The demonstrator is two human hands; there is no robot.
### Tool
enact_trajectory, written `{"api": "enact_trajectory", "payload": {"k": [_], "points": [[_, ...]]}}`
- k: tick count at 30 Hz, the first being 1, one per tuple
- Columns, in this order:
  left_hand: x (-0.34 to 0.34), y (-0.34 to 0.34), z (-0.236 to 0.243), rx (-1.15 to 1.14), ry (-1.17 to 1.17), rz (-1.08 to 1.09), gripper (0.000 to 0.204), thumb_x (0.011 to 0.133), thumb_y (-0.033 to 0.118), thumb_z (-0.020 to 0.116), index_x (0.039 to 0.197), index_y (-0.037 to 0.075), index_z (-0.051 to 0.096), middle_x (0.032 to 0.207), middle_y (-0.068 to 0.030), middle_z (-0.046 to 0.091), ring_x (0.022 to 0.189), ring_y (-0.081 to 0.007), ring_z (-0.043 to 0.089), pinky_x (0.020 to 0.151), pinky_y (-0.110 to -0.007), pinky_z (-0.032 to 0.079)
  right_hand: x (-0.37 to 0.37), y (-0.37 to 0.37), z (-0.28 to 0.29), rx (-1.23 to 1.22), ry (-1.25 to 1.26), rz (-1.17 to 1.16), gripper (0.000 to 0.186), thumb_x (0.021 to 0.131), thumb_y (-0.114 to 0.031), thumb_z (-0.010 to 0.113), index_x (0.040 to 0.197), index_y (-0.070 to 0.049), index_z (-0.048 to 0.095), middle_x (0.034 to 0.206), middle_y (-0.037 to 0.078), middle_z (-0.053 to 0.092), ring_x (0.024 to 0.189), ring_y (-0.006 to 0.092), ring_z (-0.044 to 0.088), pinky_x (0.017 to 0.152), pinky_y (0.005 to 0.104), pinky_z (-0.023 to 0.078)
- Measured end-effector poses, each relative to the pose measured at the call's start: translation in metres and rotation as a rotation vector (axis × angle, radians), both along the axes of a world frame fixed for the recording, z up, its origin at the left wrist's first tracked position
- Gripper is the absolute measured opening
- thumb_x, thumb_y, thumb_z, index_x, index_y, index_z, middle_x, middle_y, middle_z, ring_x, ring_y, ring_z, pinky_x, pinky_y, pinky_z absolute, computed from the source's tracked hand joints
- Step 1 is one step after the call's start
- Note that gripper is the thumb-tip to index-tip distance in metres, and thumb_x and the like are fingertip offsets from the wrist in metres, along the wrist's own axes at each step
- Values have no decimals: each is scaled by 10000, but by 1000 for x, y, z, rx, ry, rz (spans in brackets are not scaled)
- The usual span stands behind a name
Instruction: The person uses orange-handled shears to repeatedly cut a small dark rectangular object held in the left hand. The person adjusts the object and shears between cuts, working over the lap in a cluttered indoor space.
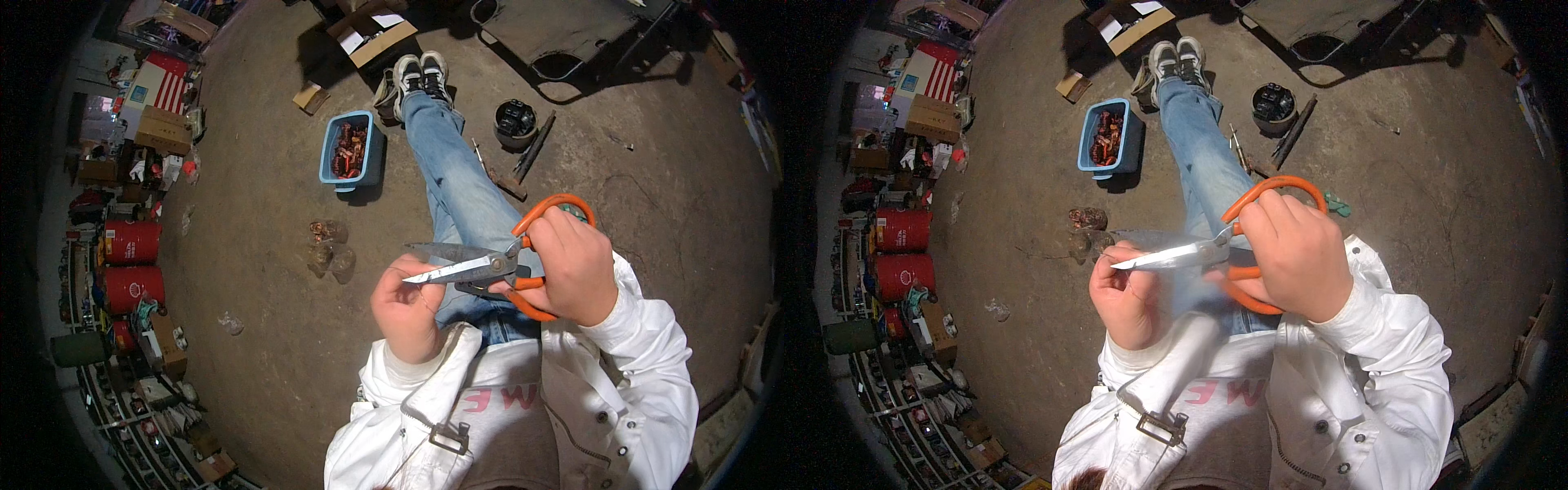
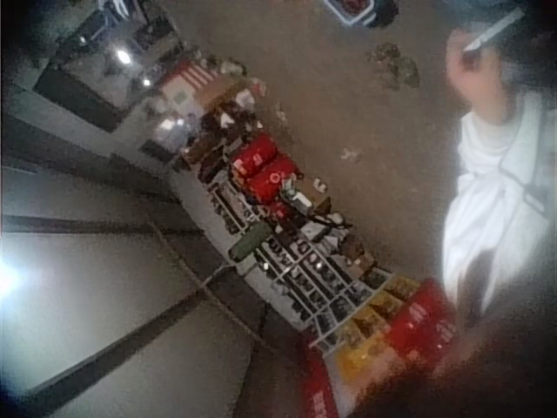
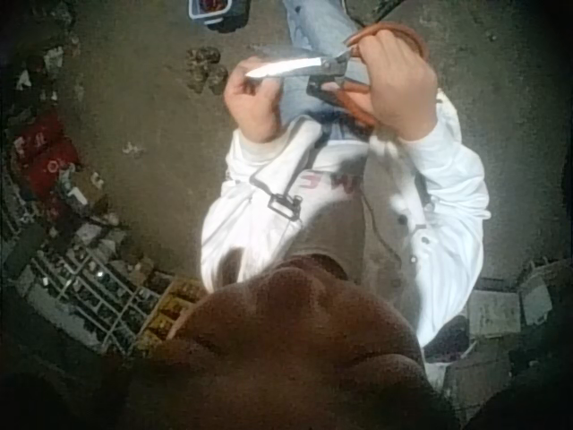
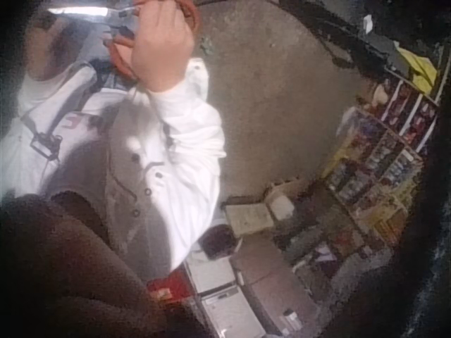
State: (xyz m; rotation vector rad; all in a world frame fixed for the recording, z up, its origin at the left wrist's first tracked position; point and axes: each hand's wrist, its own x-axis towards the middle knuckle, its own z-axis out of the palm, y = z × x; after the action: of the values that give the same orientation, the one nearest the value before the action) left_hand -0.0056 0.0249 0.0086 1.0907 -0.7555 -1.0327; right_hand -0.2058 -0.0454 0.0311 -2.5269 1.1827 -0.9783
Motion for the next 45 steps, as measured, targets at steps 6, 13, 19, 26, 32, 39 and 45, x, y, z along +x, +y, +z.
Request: {"api": "enact_trajectory", "payload": {"k": [6, 13, 19, 26, 32, 39, 45], "points": [[3, 0, 2, -10, -107, -15, 128, 802, -69, 663, 916, -24, 628, 867, -47, 569, 799, -119, 527, 736, -249, 420, -6, 1, 8, 62, 76, 0, 532, 662, -484, 815, 875, -63, 569, 802, 75, 528, 693, 253, 577, 584, 341, 477], [8, 0, 0, -99, -178, -46, 137, 806, -43, 686, 933, -21, 640, 868, -57, 593, 809, -130, 539, 747, -261, 425, -6, 0, 7, 79, 40, 29, 530, 675, -482, 813, 880, -55, 574, 790, 78, 553, 688, 253, 599, 579, 340, 493], [9, -2, 0, -87, -170, -50, 136, 815, -28, 704, 935, -19, 642, 876, -61, 600, 810, -131, 539, 739, -259, 424, -6, 2, 2, 118, 5, 44, 536, 685, -477, 818, 873, -40, 571, 750, 85, 569, 628, 260, 606, 538, 350, 490], [4, -5, 2, -51, -203, -26, 105, 826, -42, 703, 916, -16, 654, 845, -57, 614, 755, -106, 530, 692, -240, 418, 2, 8, -8, 726, -285, 117, 431, 770, -354, 821, 797, 11, 594, 547, 94, 518, 490, 194, 560, 494, 319, 454], [3, -7, 4, -29, -223, -48, 84, 823, -49, 710, 896, -25, 677, 832, -58, 622, 730, -99, 539, 667, -226, 417, 11, 1, -5, 1076, -794, 173, 226, 846, -129, 748, 805, -26, 551, 733, 31, 616, 632, 45, 512, 567, 222, 426], [0, -8, 8, 20, -366, -103, 118, 806, -54, 723, 921, -38, 705, 856, -62, 628, 740, -97, 561, 670, -218, 441, 27, -3, 1, 1236, -896, 227, 272, 833, -85, 716, 834, -79, 445, 939, 72, 653, 827, 77, 538, 747, 239, 452], [4, -8, 8, 60, -251, -162, 160, 811, -65, 698, 968, -36, 701, 894, -59, 632, 770, -93, 559, 699, -218, 439, 27, -5, -4, 1324, -1117, 163, 253, 848, -79, 706, 823, -79, 454, 897, 20, 630, 776, 60, 546, 661, 226, 459]]}}
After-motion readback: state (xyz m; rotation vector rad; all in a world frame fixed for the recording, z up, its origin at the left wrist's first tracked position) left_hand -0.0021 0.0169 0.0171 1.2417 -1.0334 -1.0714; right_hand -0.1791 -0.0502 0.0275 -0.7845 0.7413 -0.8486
